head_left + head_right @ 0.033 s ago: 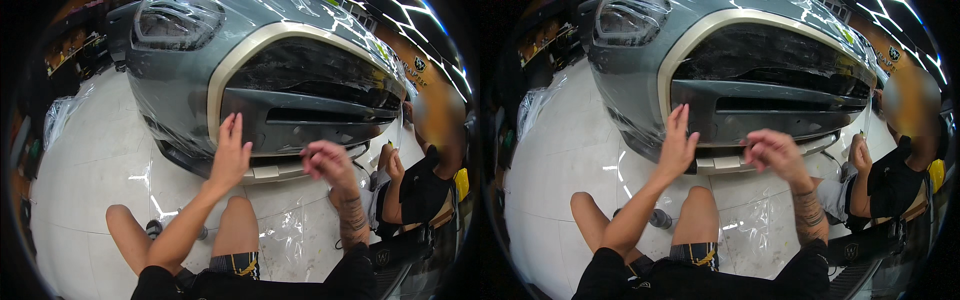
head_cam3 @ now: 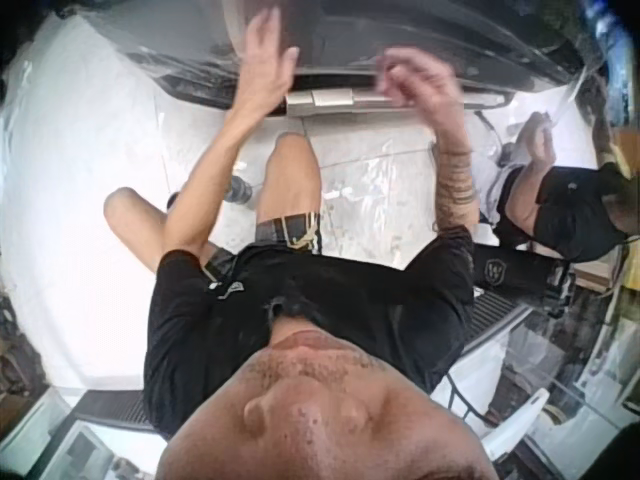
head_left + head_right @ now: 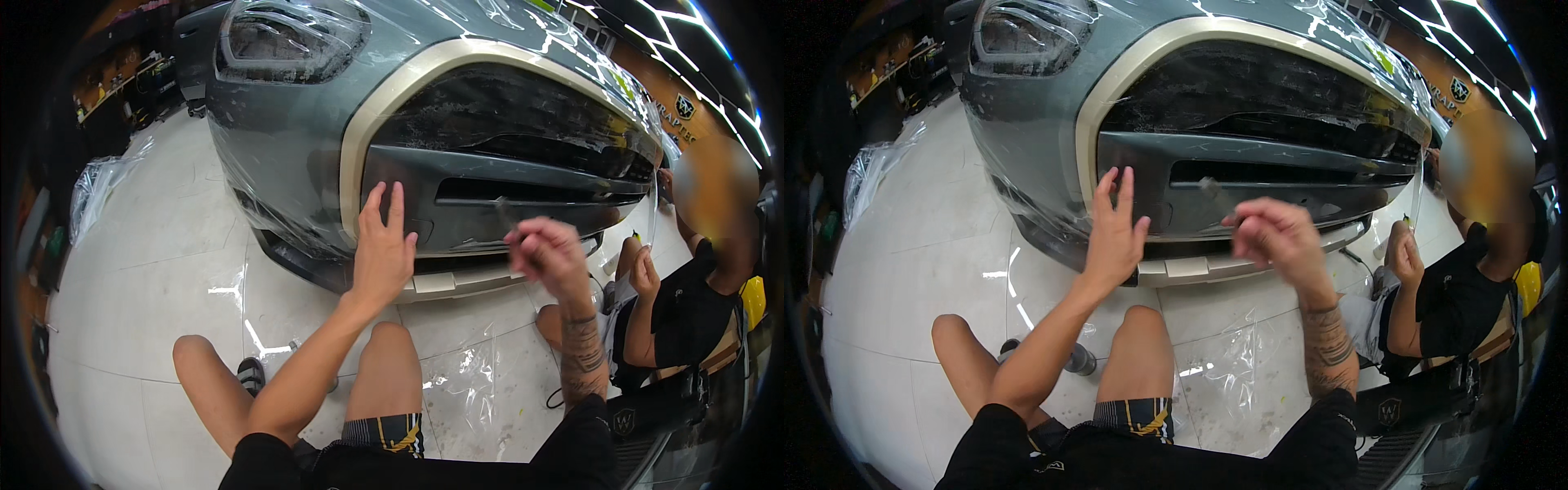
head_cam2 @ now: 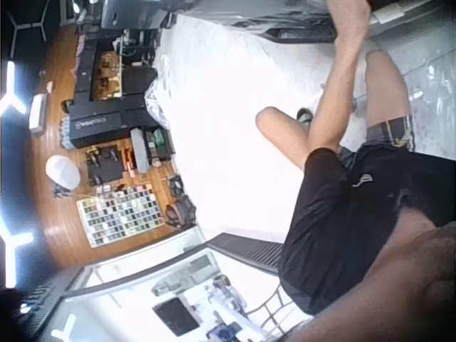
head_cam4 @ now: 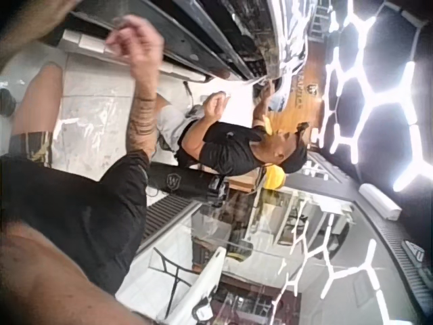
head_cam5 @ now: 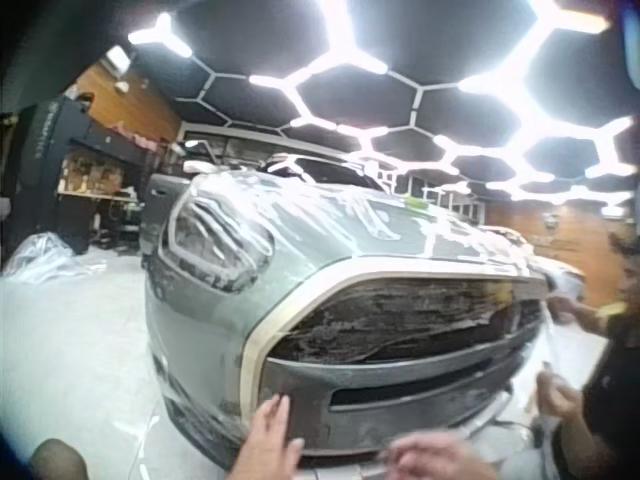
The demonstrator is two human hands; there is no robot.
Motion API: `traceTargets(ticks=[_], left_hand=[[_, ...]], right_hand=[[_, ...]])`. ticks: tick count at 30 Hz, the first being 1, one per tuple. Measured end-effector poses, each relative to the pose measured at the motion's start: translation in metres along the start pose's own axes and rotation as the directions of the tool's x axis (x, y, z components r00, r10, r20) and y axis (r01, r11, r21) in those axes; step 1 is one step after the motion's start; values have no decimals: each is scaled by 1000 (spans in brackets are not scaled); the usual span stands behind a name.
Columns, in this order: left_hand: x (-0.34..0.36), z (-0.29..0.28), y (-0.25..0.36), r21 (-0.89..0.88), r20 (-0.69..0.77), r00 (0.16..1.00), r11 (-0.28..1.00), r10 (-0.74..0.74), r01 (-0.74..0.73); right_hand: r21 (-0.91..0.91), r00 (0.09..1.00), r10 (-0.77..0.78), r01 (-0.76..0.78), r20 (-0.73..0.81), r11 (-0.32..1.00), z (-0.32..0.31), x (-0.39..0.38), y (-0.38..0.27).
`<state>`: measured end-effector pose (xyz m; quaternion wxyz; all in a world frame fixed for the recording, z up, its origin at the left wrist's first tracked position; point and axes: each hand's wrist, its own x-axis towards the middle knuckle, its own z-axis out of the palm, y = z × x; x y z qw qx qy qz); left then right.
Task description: The person applies a clear protective film to the front bumper of a grey car. They use a yellow squeegee to smooth the film and a spray bottle to apply liquid, while also using a metal tool to tuck the film into crevices. Another person is visible working on the vehicle in the background.
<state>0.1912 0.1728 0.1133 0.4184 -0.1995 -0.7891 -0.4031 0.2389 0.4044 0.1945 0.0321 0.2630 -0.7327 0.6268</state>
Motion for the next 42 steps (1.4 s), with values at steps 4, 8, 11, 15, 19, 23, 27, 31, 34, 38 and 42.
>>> traceTargets(ticks=[4, 8, 11, 15, 19, 23, 27, 31, 34, 38, 42], left_hand=[[-5, 17, -15, 107, 125, 992, 994, -11, -2], [33, 27, 6, -497, 364, 927, 824, -86, 271], [69, 56, 41, -812, 583, 797, -121, -158, 571], [97, 91, 45, -772, 528, 801, -552, -281, 315], [96, 96, 72, -766, 542, 635, -635, -550, 104], [89, 82, 65, -791, 545, 534, -608, -646, 72], [78, 75, 64, -775, 557, 468, -632, -686, -4], [76, 70, 54, -783, 504, 438, -608, -745, -133], [72, 70, 48, -715, 537, 423, -660, -730, -230], [60, 66, 48, -701, 533, 463, -676, -709, -228], [54, 66, 41, -771, 494, 506, -625, -707, -121]], right_hand=[[-262, 995, 55, -74, -78, 962, -14, 29, -23], [-309, 999, -15, 4, -33, 951, -43, 40, -17], [-260, 969, -91, 29, -228, 965, -54, 39, -1], [-185, 906, -118, 45, -406, 982, -50, 39, 28], [-302, 925, -26, -97, -380, 948, -49, 15, 21], [-301, 948, 54, -153, -313, 941, -49, 3, 4], [-453, 986, 7, -82, -165, 888, -44, 12, -21], [-835, 990, -117, 126, 75, 536, 1, 66, -62], [-897, 958, -147, 282, 246, 339, 24, 96, -83], [-867, 864, -178, 491, 472, 83, 42, 127, -89], [-635, 631, -144, 686, 762, -356, 55, 161, -87]])
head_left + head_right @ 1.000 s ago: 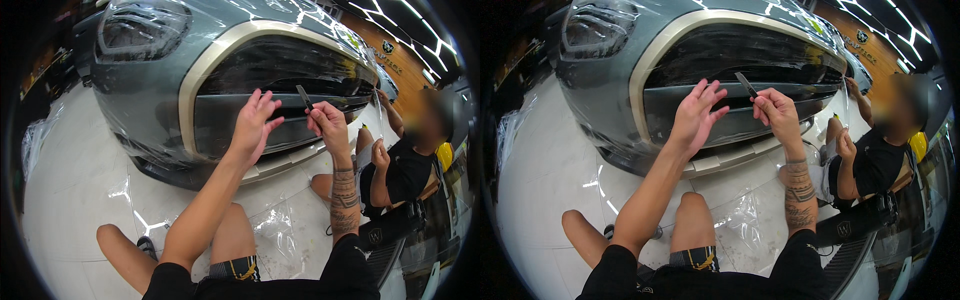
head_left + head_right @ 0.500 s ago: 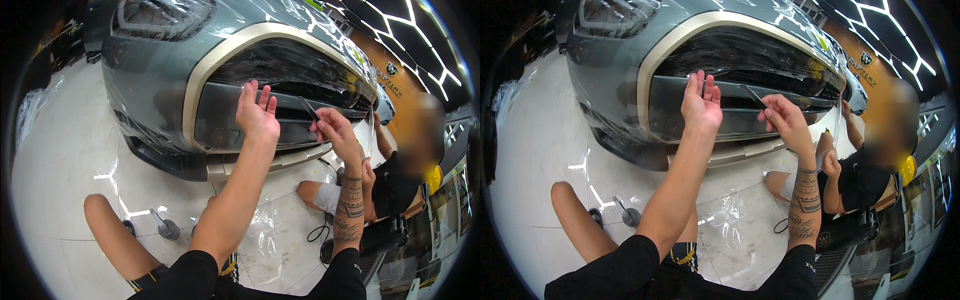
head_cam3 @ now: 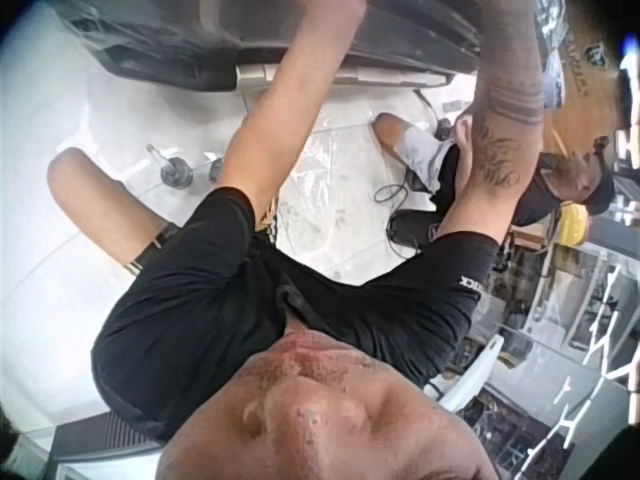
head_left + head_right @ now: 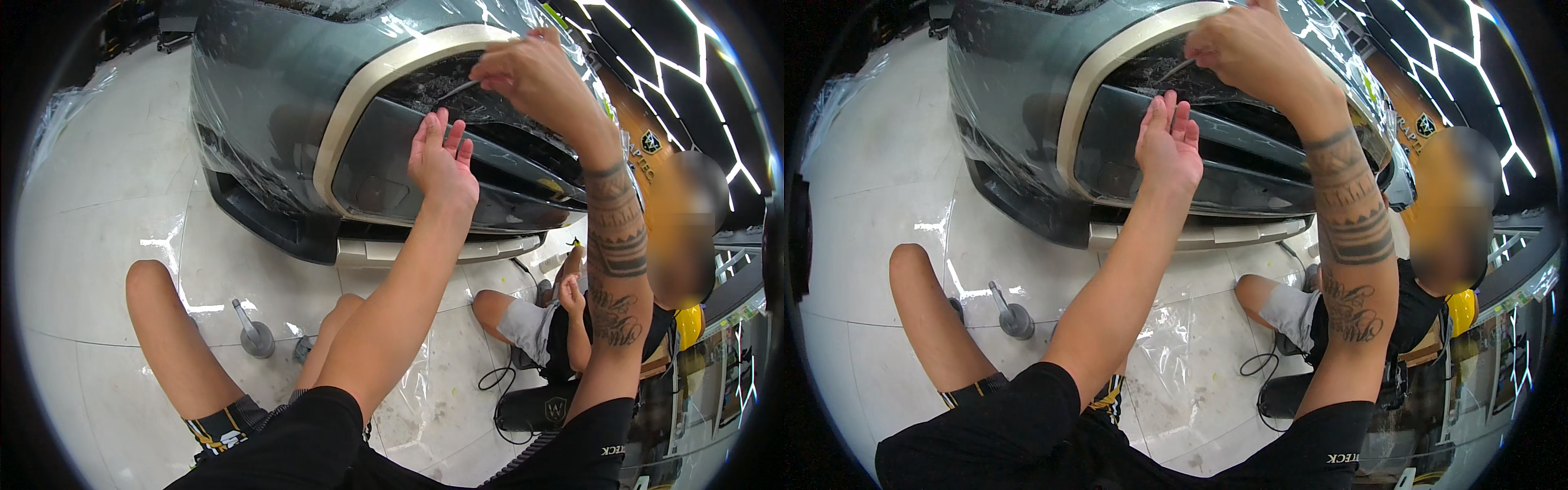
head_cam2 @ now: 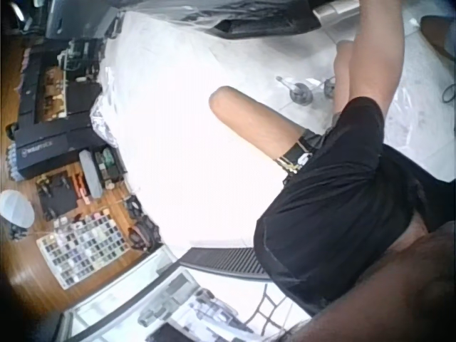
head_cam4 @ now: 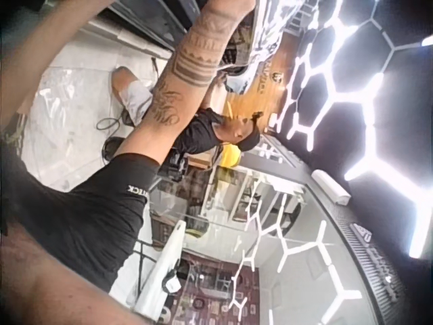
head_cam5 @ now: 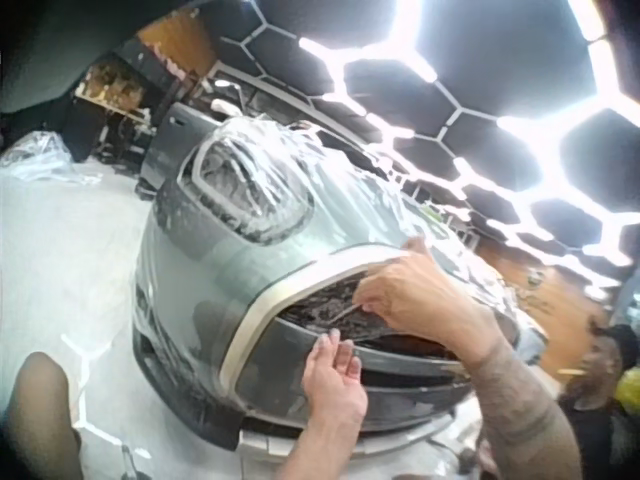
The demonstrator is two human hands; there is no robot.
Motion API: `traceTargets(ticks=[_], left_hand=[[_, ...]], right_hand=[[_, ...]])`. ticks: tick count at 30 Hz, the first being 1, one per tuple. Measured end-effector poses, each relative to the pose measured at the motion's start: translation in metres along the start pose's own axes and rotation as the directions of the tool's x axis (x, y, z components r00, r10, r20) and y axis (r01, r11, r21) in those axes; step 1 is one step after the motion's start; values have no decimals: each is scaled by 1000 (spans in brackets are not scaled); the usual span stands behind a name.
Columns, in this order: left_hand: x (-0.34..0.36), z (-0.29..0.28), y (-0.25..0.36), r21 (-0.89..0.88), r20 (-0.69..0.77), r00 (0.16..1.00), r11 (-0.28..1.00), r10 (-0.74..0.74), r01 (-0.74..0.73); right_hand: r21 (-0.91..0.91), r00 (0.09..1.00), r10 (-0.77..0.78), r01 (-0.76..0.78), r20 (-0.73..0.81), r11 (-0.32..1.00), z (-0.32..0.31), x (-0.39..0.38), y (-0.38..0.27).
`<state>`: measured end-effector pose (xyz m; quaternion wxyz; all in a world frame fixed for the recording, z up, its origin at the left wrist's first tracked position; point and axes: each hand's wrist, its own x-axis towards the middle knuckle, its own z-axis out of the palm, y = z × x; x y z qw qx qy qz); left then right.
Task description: The person applies a clear protective film to the front bumper of a grey car. They use a yellow squeegee to smooth the film and a spray bottle to apply liquid, while also using a metal tool to tuck the film into crevices. Another person is visible working on the vehicle in the background.
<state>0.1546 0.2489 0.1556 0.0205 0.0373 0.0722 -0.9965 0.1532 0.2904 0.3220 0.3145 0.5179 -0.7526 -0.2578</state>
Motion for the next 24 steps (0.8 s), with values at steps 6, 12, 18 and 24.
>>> traceTargets(ticks=[6, 12, 18, 24], left_hand=[[0, -3, 12, 194, -70, 998, 981, 3, 11], [-2, -6, 16, 297, -62, 998, 955, -8, 26], [5, -3, 22, 315, -45, 999, 949, 26, -10], [3, -2, 22, 357, -68, 998, 934, 8, 17]], right_hand=[[-196, 982, -14, 52, 190, 979, -1, 46, -29], [-190, 976, 20, 23, 218, 981, 8, 46, -30], [-187, 960, -45, 99, 275, 977, -1, 67, -28], [-222, 969, -22, 78, 247, 972, 12, 61, -20]])
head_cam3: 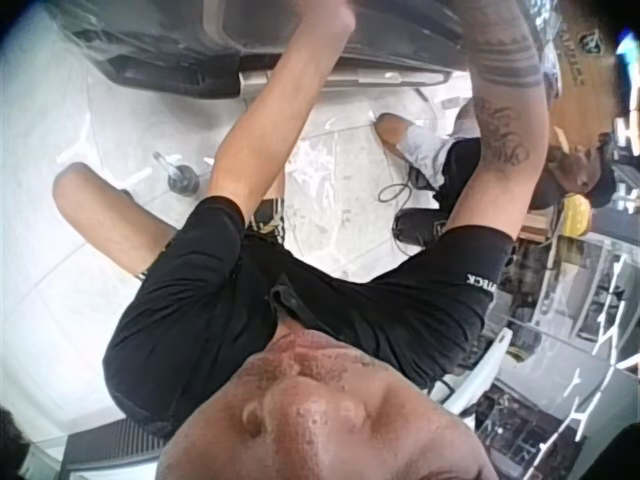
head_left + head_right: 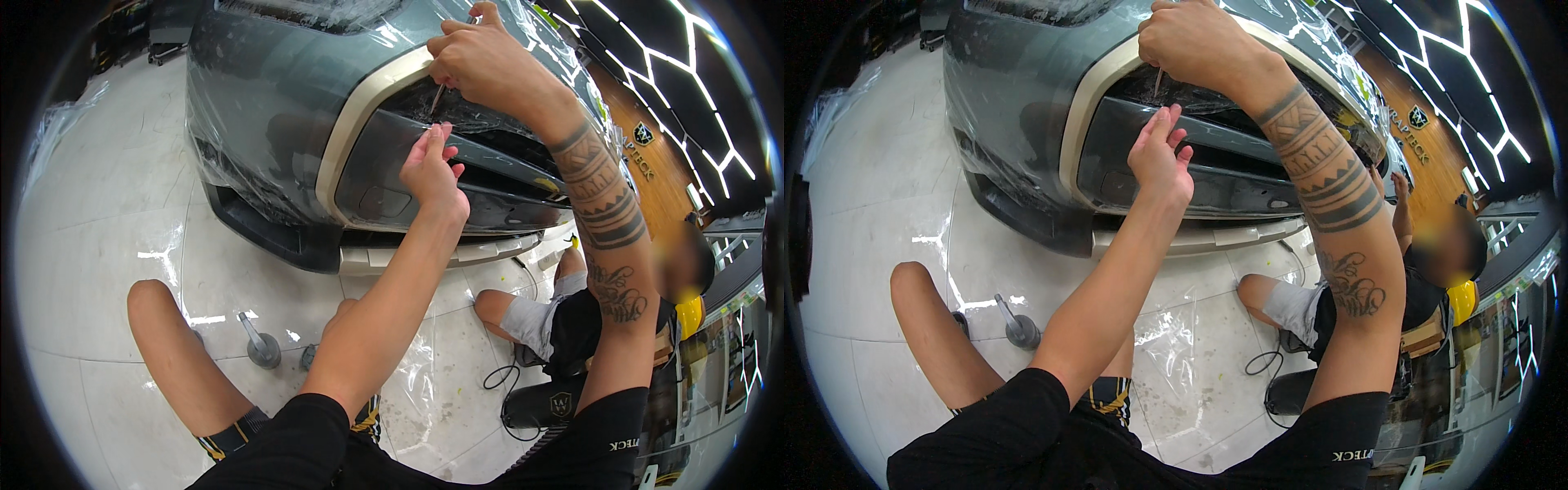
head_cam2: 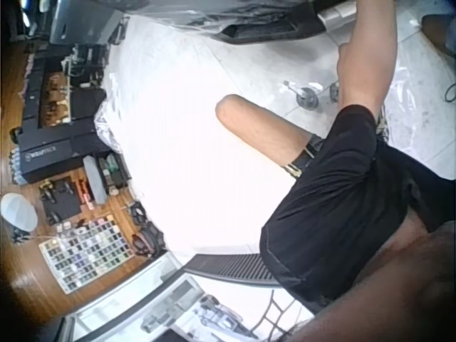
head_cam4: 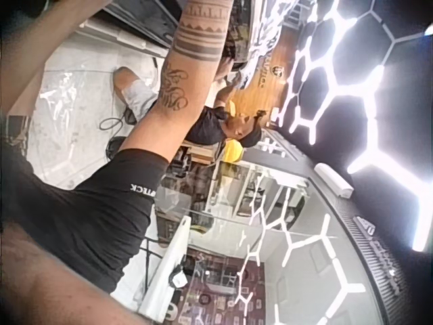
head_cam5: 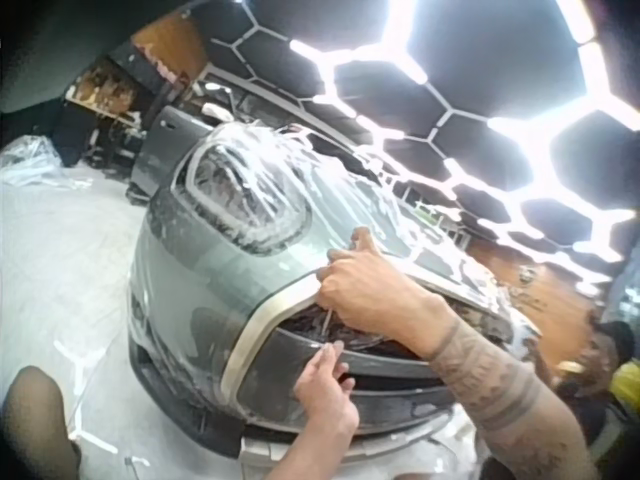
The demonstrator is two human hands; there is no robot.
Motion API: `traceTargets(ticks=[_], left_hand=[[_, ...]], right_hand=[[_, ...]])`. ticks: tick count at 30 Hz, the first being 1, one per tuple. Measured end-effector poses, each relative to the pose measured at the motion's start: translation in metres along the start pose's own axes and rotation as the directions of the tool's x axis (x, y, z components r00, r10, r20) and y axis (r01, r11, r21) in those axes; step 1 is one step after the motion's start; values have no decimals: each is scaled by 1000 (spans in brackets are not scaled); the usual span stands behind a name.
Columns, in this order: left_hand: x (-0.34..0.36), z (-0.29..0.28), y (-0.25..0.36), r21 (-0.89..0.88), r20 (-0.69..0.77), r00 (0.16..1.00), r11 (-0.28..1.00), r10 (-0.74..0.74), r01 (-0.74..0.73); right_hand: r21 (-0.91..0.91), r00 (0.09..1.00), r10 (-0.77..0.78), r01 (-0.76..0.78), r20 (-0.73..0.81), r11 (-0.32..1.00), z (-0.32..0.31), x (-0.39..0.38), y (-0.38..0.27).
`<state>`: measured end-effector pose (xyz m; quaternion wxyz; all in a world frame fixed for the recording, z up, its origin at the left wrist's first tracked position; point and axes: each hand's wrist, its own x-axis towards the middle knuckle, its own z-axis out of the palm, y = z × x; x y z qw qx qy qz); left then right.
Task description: The person applies a clear protective film to the front bumper of a grey car. They use a yellow squeegee to smooth the film and a spray bottle to apply liquid, while also using a metal tool to tuck the film into crevices. Another person is visible working on the vehicle in the background.
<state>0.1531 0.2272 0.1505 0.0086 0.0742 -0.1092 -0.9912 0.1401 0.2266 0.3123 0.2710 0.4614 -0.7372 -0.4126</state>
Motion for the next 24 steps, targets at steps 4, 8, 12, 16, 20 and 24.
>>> traceTargets(ticks=[4, 8, 12, 16, 20, 24], left_hand=[[3, 1, -1, -5, 13, 1000, 1000, 10, -10], [4, 3, -5, -24, 43, 999, 1000, 20, -19], [4, 7, -7, -31, 62, 998, 999, 23, -21], [5, 11, -8, -52, 83, 996, 998, 37, -32], [-1, 21, -13, -64, 65, 997, 998, 33, -29], [-4, 29, -16, -27, 29, 999, 999, 41, -40]], right_hand=[[0, 997, 77, -77, -30, 997, 5, -7, 0], [8, 994, 96, -95, -60, 995, 7, -19, 8], [-8, 986, 161, -161, -36, 987, 10, -28, 18], [-4, 974, 224, -224, -17, 975, 9, -37, 25], [25, 943, 334, -334, 7, 942, 7, -59, 28], [106, 908, 418, -414, -13, 904, 16, -81, 33]])
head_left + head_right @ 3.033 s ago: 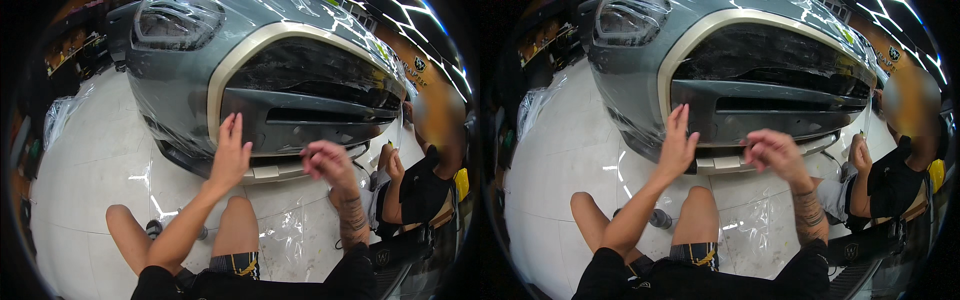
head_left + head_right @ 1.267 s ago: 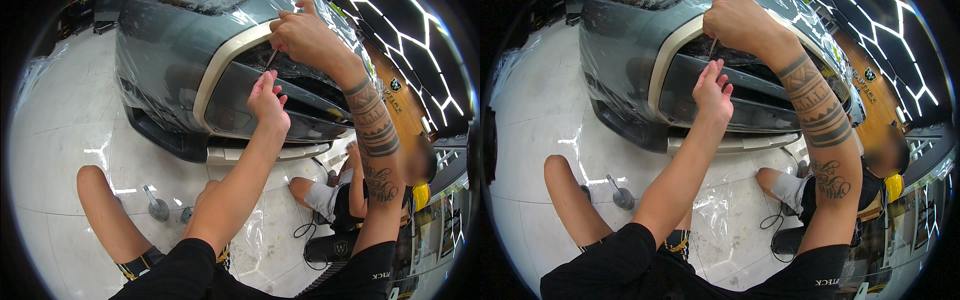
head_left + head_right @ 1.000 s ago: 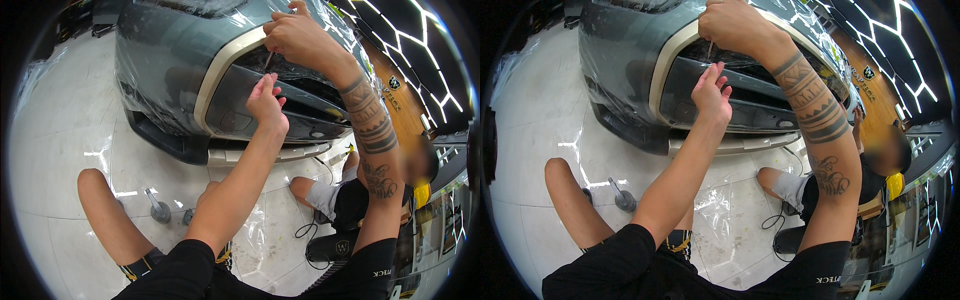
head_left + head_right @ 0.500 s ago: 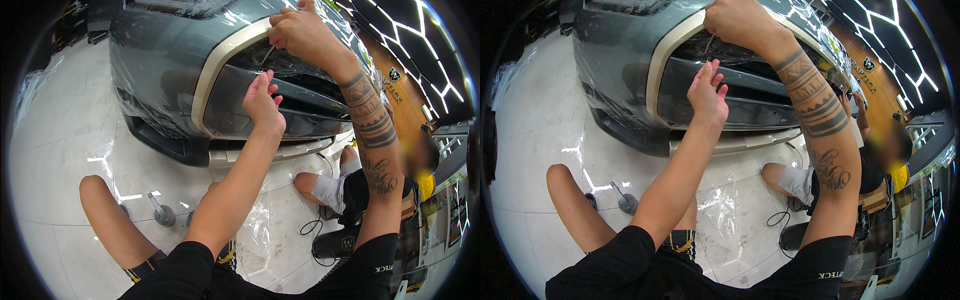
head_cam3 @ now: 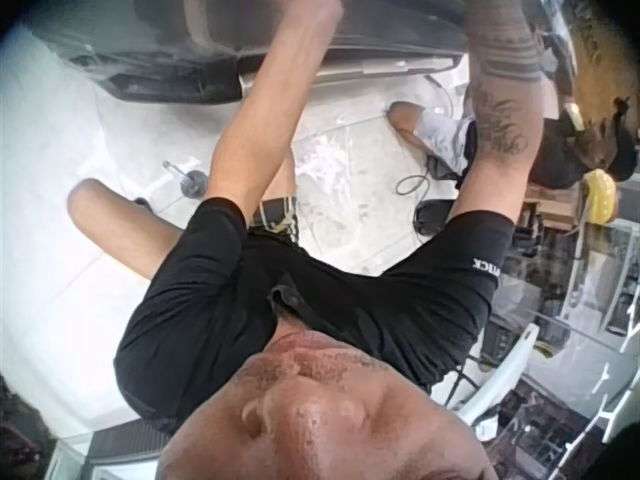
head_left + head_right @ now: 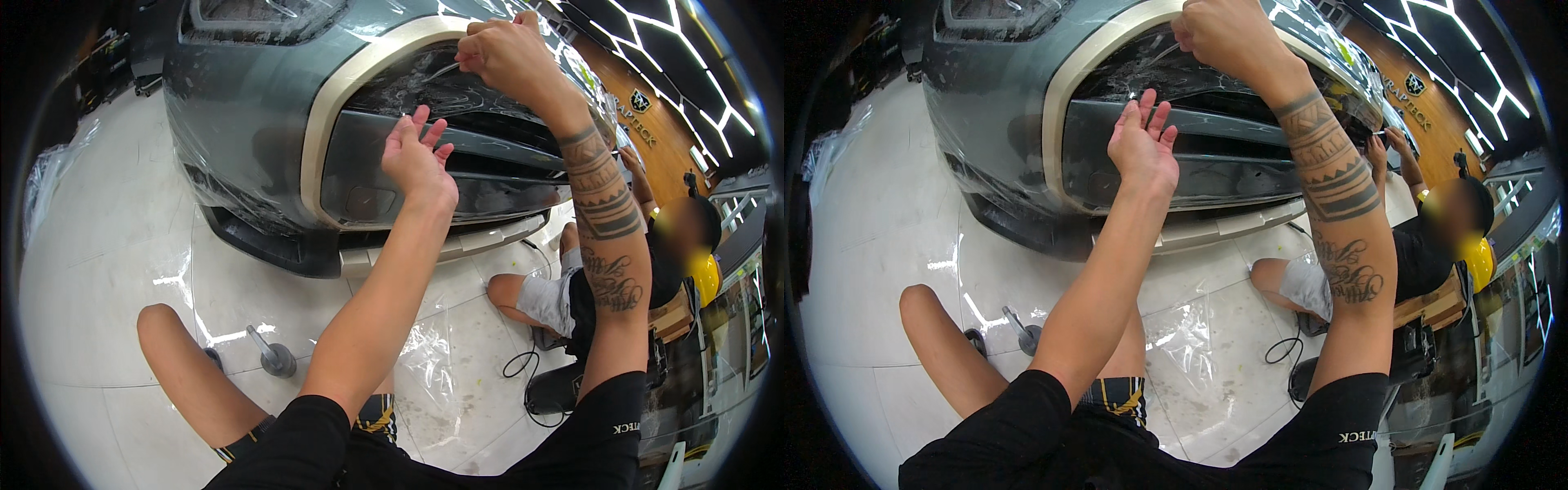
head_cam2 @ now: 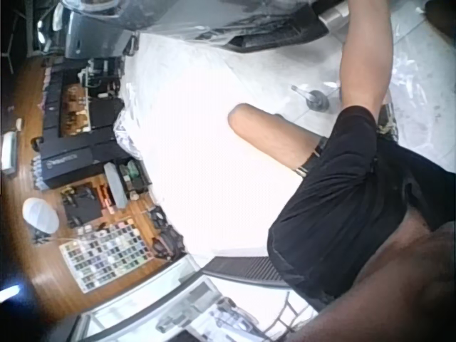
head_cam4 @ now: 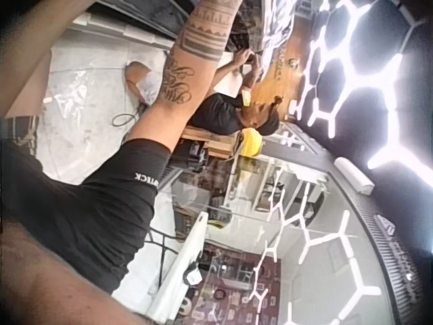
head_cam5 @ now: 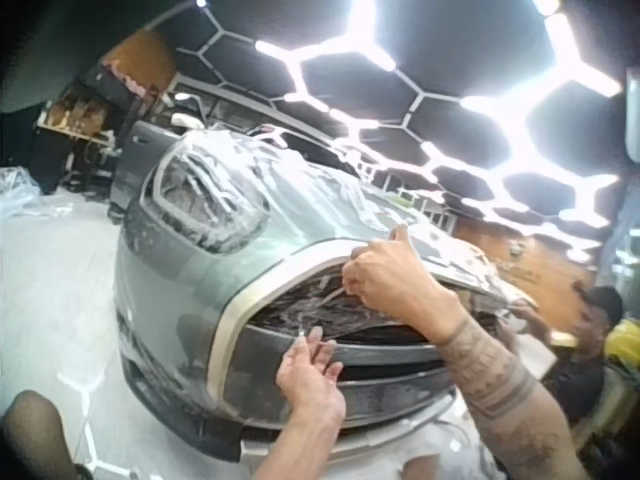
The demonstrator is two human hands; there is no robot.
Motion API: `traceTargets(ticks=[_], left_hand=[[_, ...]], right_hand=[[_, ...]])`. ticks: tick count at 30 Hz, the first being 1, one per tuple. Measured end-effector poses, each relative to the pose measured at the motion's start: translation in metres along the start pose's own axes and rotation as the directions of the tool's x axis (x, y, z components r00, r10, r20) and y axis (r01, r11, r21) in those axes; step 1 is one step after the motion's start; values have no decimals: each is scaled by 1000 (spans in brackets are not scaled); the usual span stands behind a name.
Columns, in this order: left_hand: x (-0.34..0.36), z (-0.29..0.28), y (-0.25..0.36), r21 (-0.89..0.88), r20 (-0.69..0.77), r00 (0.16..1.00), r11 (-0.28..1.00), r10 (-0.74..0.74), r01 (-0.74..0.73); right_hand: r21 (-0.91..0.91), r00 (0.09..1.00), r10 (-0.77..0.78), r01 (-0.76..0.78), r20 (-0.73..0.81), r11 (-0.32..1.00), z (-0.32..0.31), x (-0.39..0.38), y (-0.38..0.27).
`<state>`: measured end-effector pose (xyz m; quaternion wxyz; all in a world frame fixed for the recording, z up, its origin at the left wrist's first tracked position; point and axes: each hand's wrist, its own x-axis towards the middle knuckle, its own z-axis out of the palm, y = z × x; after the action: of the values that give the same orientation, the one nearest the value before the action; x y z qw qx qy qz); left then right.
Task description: The person applies a clear protective film to the front bumper of a grey car. They use a yellow squeegee to smooth the film and a spray bottle to apply liquid, while also using a metal tool to tuck the film into crevices. Another person is visible working on the vehicle in the background.
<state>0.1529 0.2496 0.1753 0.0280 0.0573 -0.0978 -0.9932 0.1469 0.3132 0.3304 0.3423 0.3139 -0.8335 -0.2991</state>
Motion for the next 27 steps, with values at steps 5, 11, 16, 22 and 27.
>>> traceTargets(ticks=[5, 11, 16, 22, 27], left_hand=[[1, 8, -9, -5, 19, 1000, 1000, 12, -12], [8, 20, -19, -84, 82, 995, 994, -59, 66], [3, 30, -26, -140, 147, 987, 987, -60, 80], [18, 31, -36, -68, 209, 975, 993, -79, 95], [20, 29, -43, -23, 294, 955, 999, -33, 41]], right_hand=[[20, 993, 17, -14, -119, 1000, 3, -17, 17], [24, 987, 83, -80, -134, 996, 10, -33, 33], [17, 983, 121, -120, -140, 993, 10, -40, 41], [-15, 973, 98, -103, -208, 995, 11, -50, 63], [11, 963, 191, -192, -189, 981, 14, -63, 73]])
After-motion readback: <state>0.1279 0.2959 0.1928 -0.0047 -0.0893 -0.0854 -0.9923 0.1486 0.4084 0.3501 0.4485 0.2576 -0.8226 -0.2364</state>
